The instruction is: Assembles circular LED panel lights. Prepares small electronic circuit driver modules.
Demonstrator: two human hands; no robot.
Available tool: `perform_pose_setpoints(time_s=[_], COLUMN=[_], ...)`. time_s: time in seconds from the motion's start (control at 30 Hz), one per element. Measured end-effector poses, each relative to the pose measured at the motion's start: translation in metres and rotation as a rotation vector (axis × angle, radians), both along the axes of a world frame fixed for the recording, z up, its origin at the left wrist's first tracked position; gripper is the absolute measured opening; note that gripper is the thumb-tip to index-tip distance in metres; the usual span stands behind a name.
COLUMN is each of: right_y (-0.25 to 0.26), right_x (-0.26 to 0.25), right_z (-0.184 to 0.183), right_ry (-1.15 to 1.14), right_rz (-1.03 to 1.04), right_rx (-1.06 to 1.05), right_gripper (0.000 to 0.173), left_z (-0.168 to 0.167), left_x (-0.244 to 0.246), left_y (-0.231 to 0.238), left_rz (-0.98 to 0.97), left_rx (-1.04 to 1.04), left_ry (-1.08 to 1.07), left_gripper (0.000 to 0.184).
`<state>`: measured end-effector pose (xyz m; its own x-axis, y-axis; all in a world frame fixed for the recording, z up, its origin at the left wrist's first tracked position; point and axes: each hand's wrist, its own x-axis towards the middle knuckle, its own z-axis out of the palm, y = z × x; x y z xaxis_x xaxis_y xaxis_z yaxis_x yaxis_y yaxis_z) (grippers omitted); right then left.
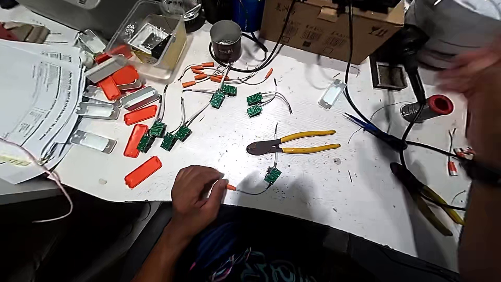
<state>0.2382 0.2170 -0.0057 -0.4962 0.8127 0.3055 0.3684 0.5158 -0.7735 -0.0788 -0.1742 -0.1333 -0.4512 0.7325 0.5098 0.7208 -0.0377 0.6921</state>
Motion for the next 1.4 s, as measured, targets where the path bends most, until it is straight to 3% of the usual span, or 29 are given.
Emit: perform_pose_setpoints(time_s=[0.1, 0.2, 0.4, 0.63, 0.77, 0.9, 1.0, 1.07, 1.13, 1.2, 1.3, 1.33, 1.4], right_y=[-0.105, -0.15, -0.185, -0.188, -0.137, -0.031, 0.049, 0.075, 0.06, 0.014, -0.073, -0.097, -0.123], right_x=[-0.024, -0.027, 0.009, 0.029, 0.023, 0.009, -0.005, -0.019, -0.038, -0.066, -0.096, -0.101, -0.107], right_z=[-0.027, -0.066, -0.093, -0.095, -0.063, -0.011, 0.004, 0.012, 0.017, 0.011, -0.035, -0.052, -0.083], right_ry=[-0.332, -0.345, -0.179, -0.219, -0.302, -0.501, -0.548, -0.558, -0.501, -0.426, -0.377, -0.439, -0.53], right_rz=[0.273, 0.327, 0.017, -0.068, -0.235, -0.341, -0.404, -0.415, -0.294, 0.014, 0.57, 0.682, 0.721], right_rx=[0.245, 0.366, 0.2, 0.171, 0.306, 0.364, 0.467, 0.464, 0.484, 0.508, 0.441, 0.403, 0.465], right_gripper=[0.041, 0.03, 0.027, 0.029, 0.039, 0.056, 0.057, 0.055, 0.048, 0.044, 0.062, 0.067, 0.057], left_z=[0.017, 0.026, 0.021, 0.02, 0.018, 0.023, 0.025, 0.027, 0.03, 0.033, 0.049, 0.056, 0.068], left_x=[0.008, 0.027, 0.049, 0.052, 0.048, 0.045, 0.042, 0.042, 0.04, 0.039, 0.034, 0.031, 0.027], left_y=[0.007, 0.018, 0.03, 0.031, 0.035, 0.032, 0.029, 0.025, 0.025, 0.026, 0.036, 0.042, 0.053], left_rz=[-0.109, -0.213, -0.186, -0.175, -0.187, -0.226, -0.231, -0.223, -0.216, -0.205, -0.22, -0.22, -0.22], left_rx=[-0.13, -0.229, -0.288, -0.299, -0.252, -0.276, -0.274, -0.287, -0.295, -0.291, -0.271, -0.253, -0.189], left_ry=[0.066, 0.205, 0.348, 0.409, 0.435, 0.487, 0.492, 0.454, 0.43, 0.428, 0.399, 0.401, 0.403], left_gripper=[0.02, 0.026, 0.028, 0.027, 0.031, 0.035, 0.037, 0.035, 0.033, 0.031, 0.031, 0.031, 0.028])
